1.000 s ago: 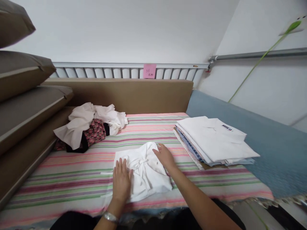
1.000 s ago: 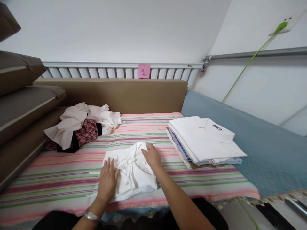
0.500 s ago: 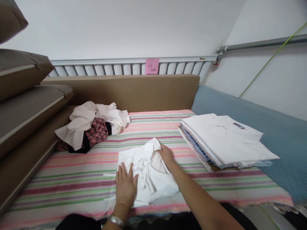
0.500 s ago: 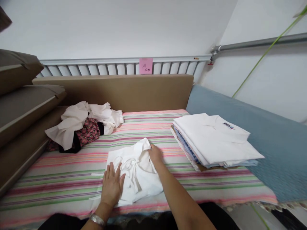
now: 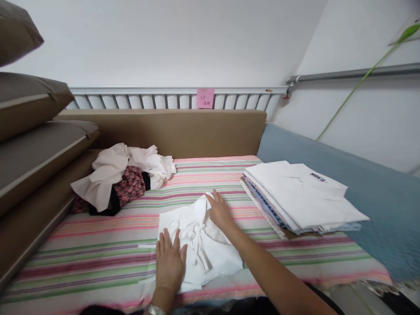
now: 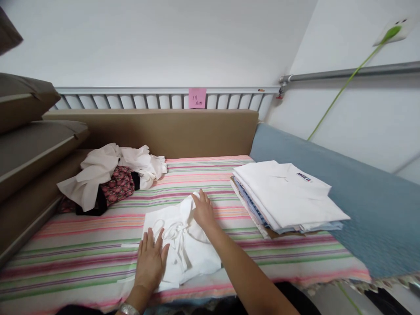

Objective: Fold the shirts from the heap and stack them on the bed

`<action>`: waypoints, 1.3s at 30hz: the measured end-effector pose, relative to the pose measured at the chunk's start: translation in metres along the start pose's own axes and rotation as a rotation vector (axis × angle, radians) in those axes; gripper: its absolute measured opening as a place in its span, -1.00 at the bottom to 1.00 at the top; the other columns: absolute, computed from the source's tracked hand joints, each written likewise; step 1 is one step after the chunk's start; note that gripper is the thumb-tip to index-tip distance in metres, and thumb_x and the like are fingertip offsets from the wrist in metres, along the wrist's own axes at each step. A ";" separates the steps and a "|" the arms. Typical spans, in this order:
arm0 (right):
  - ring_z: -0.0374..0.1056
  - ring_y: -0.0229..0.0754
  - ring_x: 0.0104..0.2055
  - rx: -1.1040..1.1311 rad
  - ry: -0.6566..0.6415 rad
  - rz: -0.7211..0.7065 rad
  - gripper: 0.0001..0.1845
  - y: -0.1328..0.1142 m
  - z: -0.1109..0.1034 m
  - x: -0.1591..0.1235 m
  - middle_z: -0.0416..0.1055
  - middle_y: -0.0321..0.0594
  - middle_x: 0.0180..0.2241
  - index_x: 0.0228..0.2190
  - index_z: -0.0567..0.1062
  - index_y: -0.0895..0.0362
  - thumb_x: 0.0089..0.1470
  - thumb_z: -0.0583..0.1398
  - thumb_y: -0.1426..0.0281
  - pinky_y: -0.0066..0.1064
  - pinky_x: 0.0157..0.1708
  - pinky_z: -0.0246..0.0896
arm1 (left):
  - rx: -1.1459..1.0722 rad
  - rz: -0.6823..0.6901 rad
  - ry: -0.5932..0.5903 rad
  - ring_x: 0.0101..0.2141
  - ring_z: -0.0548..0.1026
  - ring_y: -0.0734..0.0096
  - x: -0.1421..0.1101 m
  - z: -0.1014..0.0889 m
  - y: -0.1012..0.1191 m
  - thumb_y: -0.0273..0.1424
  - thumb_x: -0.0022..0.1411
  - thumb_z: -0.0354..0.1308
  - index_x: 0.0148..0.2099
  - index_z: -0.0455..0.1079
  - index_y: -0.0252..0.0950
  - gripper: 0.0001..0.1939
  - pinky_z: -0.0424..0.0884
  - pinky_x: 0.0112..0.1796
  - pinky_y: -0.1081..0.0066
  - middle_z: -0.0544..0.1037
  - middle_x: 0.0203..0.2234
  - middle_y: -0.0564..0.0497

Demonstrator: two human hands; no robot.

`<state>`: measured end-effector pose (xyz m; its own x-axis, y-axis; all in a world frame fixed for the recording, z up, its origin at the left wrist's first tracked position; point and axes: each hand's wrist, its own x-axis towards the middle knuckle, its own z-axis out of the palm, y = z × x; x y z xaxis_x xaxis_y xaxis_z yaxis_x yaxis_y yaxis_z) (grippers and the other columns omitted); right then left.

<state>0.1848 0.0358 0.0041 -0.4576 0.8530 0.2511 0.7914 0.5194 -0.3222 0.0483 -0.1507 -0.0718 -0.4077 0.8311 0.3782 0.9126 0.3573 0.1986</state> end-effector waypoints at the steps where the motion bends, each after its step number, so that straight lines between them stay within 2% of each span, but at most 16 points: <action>1: -0.06 0.06 0.24 -0.026 -0.022 -0.002 -0.27 0.002 0.001 0.003 -0.11 -0.02 0.26 0.12 0.24 0.07 -0.13 0.03 0.67 -0.10 0.11 -0.04 | 0.000 0.000 0.002 0.21 0.03 -0.11 0.000 0.000 0.000 -0.21 0.24 -0.08 0.23 0.12 -0.15 -0.48 0.11 0.08 -0.06 0.14 0.20 -0.25; 4: 0.11 -0.02 0.16 -0.044 -0.035 -0.012 -0.30 0.008 0.004 0.008 0.08 -0.04 0.20 0.12 0.24 0.11 -0.10 0.00 0.65 -0.18 0.06 0.05 | -0.021 -0.001 0.001 0.21 0.02 -0.10 -0.003 0.001 -0.003 -0.21 0.24 -0.07 0.23 0.12 -0.14 -0.48 0.12 0.08 -0.06 0.13 0.21 -0.25; 6: 0.16 -0.09 0.13 0.002 0.024 -0.017 -0.31 0.012 0.005 0.006 0.22 -0.09 0.13 0.13 0.23 0.14 -0.09 -0.04 0.65 -0.25 0.05 0.07 | -0.067 0.005 -0.001 0.22 0.02 -0.07 -0.004 0.000 -0.008 -0.21 0.24 -0.08 0.23 0.12 -0.15 -0.48 0.14 0.08 -0.04 0.13 0.21 -0.24; 9: 0.18 -0.13 0.11 0.101 0.146 -0.026 -0.31 0.016 0.008 -0.001 0.26 -0.13 0.10 0.14 0.21 0.16 -0.09 -0.06 0.63 -0.30 0.06 0.08 | -0.190 -0.010 0.037 0.23 0.00 0.06 0.007 -0.007 -0.013 -0.22 0.27 -0.12 0.23 0.11 -0.21 -0.50 0.15 0.10 0.01 0.11 0.23 -0.19; 12: 0.11 -0.13 0.16 0.173 0.240 -0.076 -0.31 0.017 0.014 -0.008 0.20 -0.12 0.14 0.14 0.18 0.16 -0.09 -0.06 0.60 -0.27 0.10 0.06 | -0.336 0.040 0.062 0.24 0.00 0.20 0.044 -0.018 -0.005 -0.28 0.30 -0.19 0.21 0.13 -0.27 -0.53 0.12 0.13 0.09 0.16 0.21 -0.14; 15: 0.04 -0.14 0.20 0.209 0.293 -0.129 -0.28 0.015 0.015 -0.012 0.10 -0.13 0.19 0.16 0.14 0.14 -0.09 -0.07 0.61 -0.24 0.11 0.04 | -0.415 0.120 -0.041 0.20 0.10 0.20 0.093 -0.028 0.017 -0.29 0.29 -0.18 0.15 0.21 -0.30 -0.57 0.06 0.14 0.09 0.31 0.12 -0.13; 17: 0.06 -0.12 0.18 0.196 0.280 -0.142 -0.29 0.012 0.010 -0.013 0.03 -0.12 0.22 0.16 0.14 0.12 -0.08 -0.07 0.61 -0.23 0.08 0.06 | -0.429 0.130 -0.156 0.07 0.28 0.18 0.121 -0.029 0.029 -0.26 0.27 -0.13 0.02 0.33 -0.29 -0.62 0.04 0.12 0.09 0.45 -0.04 -0.11; 20: 0.06 -0.06 0.17 0.123 0.218 -0.165 -0.38 0.009 -0.004 -0.012 0.00 -0.12 0.24 0.08 0.28 0.09 -0.06 -0.03 0.59 -0.18 0.08 0.02 | -0.445 0.118 -0.299 -0.32 0.43 0.34 0.144 -0.022 0.033 -0.19 0.25 -0.12 -0.35 0.43 -0.30 -0.62 0.26 -0.11 0.30 0.52 -0.43 0.00; 22: 0.01 -0.06 0.18 0.075 0.176 -0.215 -0.48 0.007 -0.014 -0.010 0.11 -0.16 0.19 -0.03 0.39 0.08 -0.04 0.00 0.57 -0.15 0.15 -0.13 | -0.450 0.093 -0.346 -0.47 0.38 0.43 0.151 -0.013 0.028 -0.15 0.26 -0.17 -0.49 0.37 -0.30 -0.54 0.27 -0.34 0.43 0.45 -0.58 0.06; 25: 0.06 -0.11 0.14 0.034 0.119 -0.268 -0.61 0.008 -0.020 -0.002 0.34 -0.18 0.01 -0.14 0.43 0.07 0.00 0.02 0.55 -0.16 0.21 -0.35 | -0.420 0.042 -0.385 -0.52 0.35 0.46 0.156 -0.001 0.021 -0.15 0.25 -0.14 -0.51 0.34 -0.29 -0.55 0.20 -0.44 0.48 0.42 -0.62 0.08; 28: 0.18 -0.10 0.04 -0.020 0.024 -0.161 -0.65 0.010 -0.013 0.008 0.43 -0.13 -0.14 -0.19 0.45 0.10 0.00 0.02 0.56 -0.12 0.19 -0.33 | -0.334 -0.044 -0.359 -0.46 0.41 0.37 0.158 0.002 0.021 -0.19 0.24 -0.10 -0.42 0.38 -0.28 -0.64 0.22 -0.38 0.43 0.48 -0.57 0.00; 30: 0.18 -0.02 0.06 -0.050 -0.071 -0.021 -0.59 0.010 -0.009 0.010 0.38 -0.02 -0.05 -0.12 0.43 0.15 -0.03 0.03 0.56 -0.06 0.15 -0.23 | -0.274 -0.110 -0.294 -0.33 0.45 0.24 0.155 -0.002 0.025 -0.23 0.27 -0.15 -0.26 0.40 -0.30 -0.65 0.25 -0.27 0.34 0.52 -0.43 -0.11; 32: 0.10 0.06 0.15 -0.041 -0.140 0.054 -0.46 0.006 -0.012 0.006 0.20 0.06 0.12 0.02 0.35 0.18 -0.06 0.06 0.57 -0.04 0.10 -0.11 | -0.239 -0.135 -0.220 -0.13 0.41 0.16 0.146 -0.010 0.028 -0.27 0.29 -0.20 -0.07 0.35 -0.32 -0.63 0.22 -0.11 0.25 0.51 -0.20 -0.19; 34: -0.01 0.04 0.22 0.020 -0.121 -0.036 -0.41 -0.003 -0.020 0.000 0.05 0.02 0.21 0.09 0.27 0.14 -0.03 0.07 0.53 -0.06 0.11 -0.09 | -0.226 -0.031 -0.150 0.07 0.27 0.18 0.129 -0.016 0.030 -0.32 0.30 -0.23 0.08 0.27 -0.30 -0.59 0.09 0.06 0.20 0.39 0.03 -0.16; 37: -0.08 -0.09 0.26 0.114 -0.003 -0.297 -0.55 -0.018 -0.027 -0.007 0.07 -0.12 0.21 0.07 0.30 0.07 0.12 0.03 0.38 -0.09 0.20 -0.25 | -0.179 0.207 -0.116 0.22 0.04 0.25 0.099 -0.015 0.026 -0.35 0.31 -0.25 0.20 0.15 -0.23 -0.55 -0.07 0.18 0.15 0.20 0.20 -0.05; 39: -0.09 -0.10 0.26 0.106 -0.006 -0.339 -0.57 -0.019 -0.016 -0.007 0.12 -0.13 0.19 0.05 0.33 0.07 0.17 0.00 0.27 -0.07 0.22 -0.33 | -0.111 0.196 -0.147 0.24 -0.03 0.19 0.085 -0.008 0.016 -0.29 0.31 -0.23 0.24 0.09 -0.23 -0.52 -0.07 0.17 0.04 0.13 0.23 -0.06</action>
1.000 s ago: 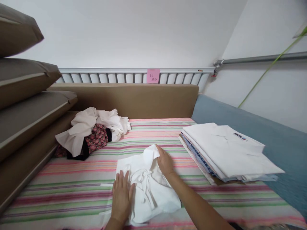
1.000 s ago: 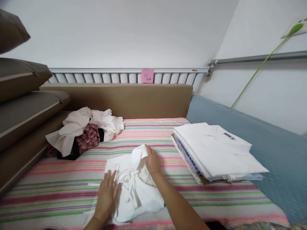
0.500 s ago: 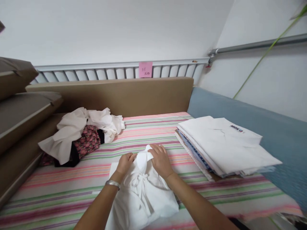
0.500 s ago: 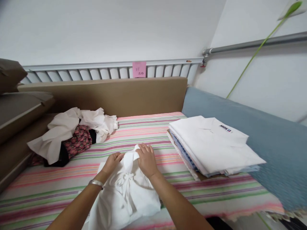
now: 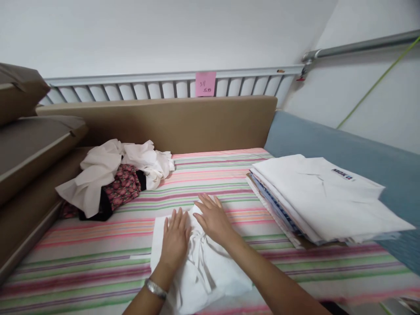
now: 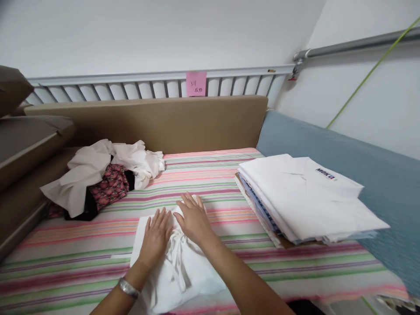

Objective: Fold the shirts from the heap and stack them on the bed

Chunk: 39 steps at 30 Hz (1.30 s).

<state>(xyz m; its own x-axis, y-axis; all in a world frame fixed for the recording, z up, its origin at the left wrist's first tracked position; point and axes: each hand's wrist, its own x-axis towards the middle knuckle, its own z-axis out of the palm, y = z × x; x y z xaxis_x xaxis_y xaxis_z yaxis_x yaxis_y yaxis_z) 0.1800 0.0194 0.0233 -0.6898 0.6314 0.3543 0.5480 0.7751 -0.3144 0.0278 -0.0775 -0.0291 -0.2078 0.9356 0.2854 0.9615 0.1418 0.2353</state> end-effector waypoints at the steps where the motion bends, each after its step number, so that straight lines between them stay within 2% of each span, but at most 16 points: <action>1: -0.09 -0.08 0.26 -0.017 -0.033 0.028 -0.56 0.005 0.009 -0.001 0.13 -0.11 0.18 0.05 0.33 0.08 0.17 0.00 0.25 -0.05 0.21 -0.34 | 0.031 -0.057 -0.026 0.24 -0.02 0.14 -0.005 0.004 -0.007 -0.25 0.31 -0.23 0.24 0.08 -0.24 -0.51 -0.05 0.16 0.00 0.12 0.24 -0.09; 4: -0.10 -0.06 0.27 -0.068 -0.123 0.144 -0.53 0.029 0.043 -0.008 0.10 -0.11 0.20 0.10 0.27 0.06 0.18 0.00 0.23 0.00 0.19 -0.30 | 0.103 -0.243 -0.082 0.23 0.01 0.05 -0.014 0.014 -0.033 -0.17 0.30 -0.22 0.25 0.07 -0.29 -0.45 -0.01 0.13 -0.08 0.11 0.23 -0.17; 6: -0.15 -0.08 0.28 -0.084 -0.125 0.168 -0.51 0.042 0.061 -0.016 0.03 -0.16 0.23 0.14 0.20 0.02 0.20 -0.03 0.22 -0.01 0.19 -0.30 | 0.118 -0.303 -0.090 0.23 0.00 0.04 -0.015 0.018 -0.047 -0.13 0.28 -0.21 0.27 0.04 -0.29 -0.42 -0.01 0.13 -0.06 0.07 0.24 -0.19; 9: -0.20 -0.09 0.30 -0.068 -0.104 0.162 -0.52 0.048 0.070 -0.020 -0.01 -0.20 0.24 0.15 0.18 -0.01 0.20 -0.05 0.22 -0.01 0.20 -0.34 | 0.094 -0.333 -0.079 0.24 -0.04 0.04 -0.014 0.023 -0.055 -0.11 0.27 -0.20 0.27 0.02 -0.27 -0.40 -0.04 0.14 -0.05 0.03 0.26 -0.19; 12: -0.18 -0.07 0.29 0.046 -0.105 0.180 -0.51 0.047 0.065 -0.015 0.02 -0.17 0.23 0.12 0.23 0.01 0.17 -0.01 0.24 -0.02 0.21 -0.35 | 0.009 -0.341 -0.065 0.24 -0.03 0.04 -0.011 0.025 -0.059 -0.11 0.26 -0.19 0.27 0.04 -0.25 -0.41 -0.06 0.14 -0.08 0.05 0.25 -0.18; 15: -0.12 -0.07 0.28 0.327 -0.022 0.280 -0.46 0.055 0.050 -0.015 0.00 -0.11 0.24 0.10 0.27 0.09 0.06 0.08 0.28 -0.11 0.21 -0.22 | -0.141 -0.335 0.020 0.24 0.00 0.16 -0.022 0.017 -0.080 -0.17 0.28 -0.24 0.26 0.04 -0.35 -0.41 0.00 0.17 0.06 0.08 0.24 -0.20; 18: 0.04 -0.10 0.21 0.772 0.106 0.641 -0.47 0.068 0.032 -0.032 0.13 -0.07 0.18 0.04 0.30 0.12 -0.01 0.12 0.30 -0.21 0.16 -0.04 | -0.154 -0.274 0.214 0.24 -0.02 0.23 -0.059 0.003 -0.117 -0.15 0.27 -0.25 0.25 0.02 -0.41 -0.38 0.02 0.18 0.19 0.07 0.24 -0.20; 20: 0.24 -0.08 0.07 1.005 0.053 0.862 -0.57 0.072 0.023 -0.049 0.33 -0.03 0.02 -0.10 0.38 0.16 -0.02 0.14 0.26 -0.21 0.05 0.13 | -0.018 -0.292 0.262 0.23 0.00 0.14 -0.092 -0.006 -0.139 -0.10 0.24 -0.26 0.23 0.08 -0.40 -0.36 0.04 0.16 0.11 0.12 0.22 -0.20; 22: 0.39 -0.08 -0.12 1.127 -0.059 0.949 -0.63 0.070 0.018 -0.061 0.46 -0.02 -0.17 -0.24 0.43 0.19 -0.04 0.17 0.19 -0.22 -0.10 0.26 | 0.115 -0.361 0.230 0.21 0.06 0.02 -0.119 -0.011 -0.153 -0.09 0.23 -0.30 0.18 0.15 -0.45 -0.34 0.10 0.12 0.04 0.21 0.17 -0.26; 24: 0.44 -0.11 -0.25 1.199 -0.141 0.971 -0.64 0.062 0.019 -0.065 0.50 -0.05 -0.31 -0.32 0.44 0.19 -0.08 0.21 0.17 -0.24 -0.21 0.32 | 0.206 -0.398 0.186 0.18 0.11 -0.02 -0.135 -0.011 -0.157 -0.11 0.23 -0.33 0.16 0.21 -0.45 -0.34 0.14 0.08 0.01 0.25 0.14 -0.25; 26: 0.45 -0.13 -0.30 1.266 -0.210 0.987 -0.66 0.054 0.021 -0.063 0.51 -0.07 -0.36 -0.35 0.44 0.20 -0.11 0.24 0.19 -0.27 -0.24 0.33 | 0.260 -0.394 0.172 0.17 0.14 0.01 -0.140 -0.010 -0.154 -0.14 0.23 -0.34 0.14 0.24 -0.41 -0.36 0.13 0.08 0.03 0.27 0.14 -0.20; 33: 0.46 -0.07 -0.29 1.412 -0.525 0.969 -0.62 0.042 0.016 -0.065 0.52 0.00 -0.34 -0.33 0.48 0.29 -0.16 0.28 0.25 -0.21 -0.17 0.31 | 0.315 -0.412 0.211 0.15 0.17 0.11 -0.131 -0.012 -0.136 -0.22 0.24 -0.30 0.12 0.28 -0.39 -0.43 0.09 0.10 0.11 0.32 0.12 -0.16; 36: 0.45 -0.09 -0.38 1.422 -0.497 0.969 -0.63 0.038 0.022 -0.071 0.53 -0.03 -0.37 -0.34 0.48 0.28 -0.21 0.30 0.30 -0.22 -0.22 0.31 | 0.334 -0.427 0.222 0.15 0.18 0.11 -0.132 -0.017 -0.128 -0.26 0.25 -0.29 0.11 0.29 -0.38 -0.46 0.08 0.10 0.11 0.33 0.11 -0.16; 39: 0.43 -0.14 -0.43 1.390 -0.368 0.953 -0.64 0.026 0.024 -0.070 0.53 -0.12 -0.41 -0.35 0.47 0.24 -0.29 0.32 0.37 -0.27 -0.25 0.30 | 0.339 -0.416 0.230 0.13 0.21 0.09 -0.134 -0.022 -0.126 -0.28 0.24 -0.27 0.10 0.31 -0.40 -0.47 0.10 0.08 0.10 0.34 0.10 -0.17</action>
<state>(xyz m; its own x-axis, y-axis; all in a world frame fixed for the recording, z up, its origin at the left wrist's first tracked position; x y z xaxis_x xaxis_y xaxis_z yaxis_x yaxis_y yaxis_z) 0.2308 -0.0054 -0.0310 -0.5631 0.6289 -0.5361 0.1453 -0.5633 -0.8134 -0.0691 -0.2278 -0.0765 -0.5773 0.6902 0.4362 0.7867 0.6133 0.0707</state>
